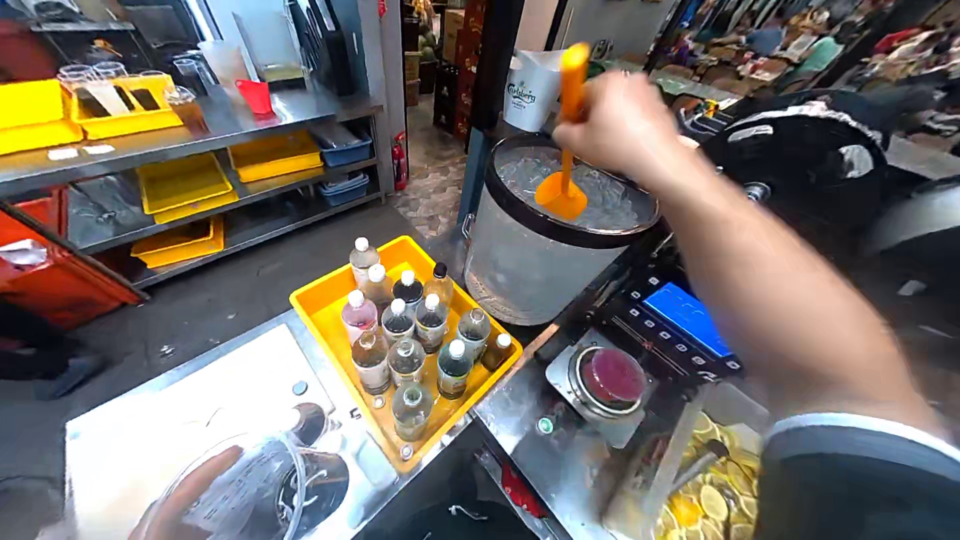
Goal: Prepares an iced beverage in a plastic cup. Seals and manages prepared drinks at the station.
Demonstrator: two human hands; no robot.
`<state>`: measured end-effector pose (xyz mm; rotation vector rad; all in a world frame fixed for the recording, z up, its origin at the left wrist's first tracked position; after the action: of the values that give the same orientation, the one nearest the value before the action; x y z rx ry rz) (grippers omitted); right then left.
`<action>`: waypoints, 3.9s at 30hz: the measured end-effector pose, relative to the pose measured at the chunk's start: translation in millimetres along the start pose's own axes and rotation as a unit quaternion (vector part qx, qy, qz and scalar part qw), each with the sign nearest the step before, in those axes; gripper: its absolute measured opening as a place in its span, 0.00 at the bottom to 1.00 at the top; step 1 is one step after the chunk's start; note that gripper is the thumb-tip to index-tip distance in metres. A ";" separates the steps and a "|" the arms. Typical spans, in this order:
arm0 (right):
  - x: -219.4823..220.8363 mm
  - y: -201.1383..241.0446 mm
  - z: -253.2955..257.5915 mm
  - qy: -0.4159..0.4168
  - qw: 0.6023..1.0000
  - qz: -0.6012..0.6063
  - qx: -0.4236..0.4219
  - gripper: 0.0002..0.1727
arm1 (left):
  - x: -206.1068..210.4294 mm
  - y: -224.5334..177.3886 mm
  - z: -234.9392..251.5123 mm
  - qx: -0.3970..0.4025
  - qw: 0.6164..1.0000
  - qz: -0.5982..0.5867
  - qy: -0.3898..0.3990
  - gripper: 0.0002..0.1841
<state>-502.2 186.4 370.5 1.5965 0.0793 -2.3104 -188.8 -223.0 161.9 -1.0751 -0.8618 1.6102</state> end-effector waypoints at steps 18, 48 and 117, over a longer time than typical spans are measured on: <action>93.4 -108.6 42.9 0.154 0.951 0.145 0.224 0.18 | 48.0 -19.0 82.7 0.066 0.987 -0.009 0.143 0.48; -90.1 -44.7 -60.4 -0.117 0.924 0.350 0.103 0.17 | 231.8 17.7 293.1 -0.084 0.987 0.128 0.053 0.44; 49.6 -105.5 27.1 -0.001 0.930 0.270 0.250 0.18 | 146.8 -35.3 231.5 -0.002 1.000 0.030 0.004 0.33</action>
<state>-573.9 268.0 320.2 1.5639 -0.9028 -1.9694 -412.2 -80.8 241.2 -1.1177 -0.8347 1.6535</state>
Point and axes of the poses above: each hand's wrist, its own z-axis towards the middle knuckle, its own x-axis out of the palm, y = z × x, the point moved 9 cm from there along z, towards the middle knuckle, and after that the axes turned 5 degrees about -x, right-handed, at the moved point
